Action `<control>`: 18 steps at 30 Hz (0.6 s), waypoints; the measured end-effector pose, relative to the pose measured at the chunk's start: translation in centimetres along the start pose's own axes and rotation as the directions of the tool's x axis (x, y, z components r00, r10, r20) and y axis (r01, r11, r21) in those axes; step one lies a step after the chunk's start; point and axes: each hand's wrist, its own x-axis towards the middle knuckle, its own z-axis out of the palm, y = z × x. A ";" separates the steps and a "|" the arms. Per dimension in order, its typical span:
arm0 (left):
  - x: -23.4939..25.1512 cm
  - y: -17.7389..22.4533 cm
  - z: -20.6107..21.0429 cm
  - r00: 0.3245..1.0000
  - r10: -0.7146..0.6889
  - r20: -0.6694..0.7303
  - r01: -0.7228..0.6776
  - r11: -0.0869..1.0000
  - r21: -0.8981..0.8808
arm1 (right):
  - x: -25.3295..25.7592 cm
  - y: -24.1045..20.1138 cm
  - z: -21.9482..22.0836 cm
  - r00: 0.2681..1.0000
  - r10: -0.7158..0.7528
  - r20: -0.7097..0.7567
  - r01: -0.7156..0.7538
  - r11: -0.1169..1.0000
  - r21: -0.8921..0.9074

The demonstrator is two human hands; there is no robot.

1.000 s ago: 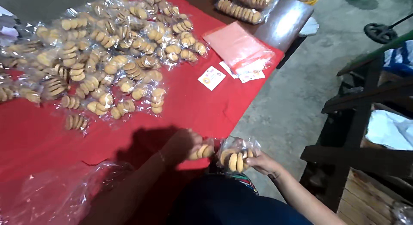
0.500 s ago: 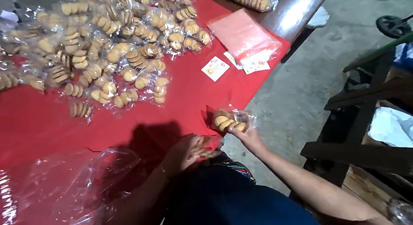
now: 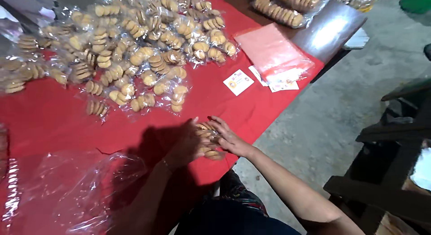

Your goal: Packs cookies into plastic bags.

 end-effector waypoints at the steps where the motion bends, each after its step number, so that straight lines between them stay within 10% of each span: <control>1: 0.1 -0.3 0.1 0.999 0.030 -0.019 -0.031 0.999 -0.023 | -0.4 -0.1 -0.1 1.000 -0.019 -0.001 0.019 0.999 0.046; 18: -2.8 0.8 4.5 0.961 -0.092 -0.260 0.055 0.988 -0.146 | -3.0 0.2 5.4 0.933 -0.230 -0.275 0.137 0.938 -0.319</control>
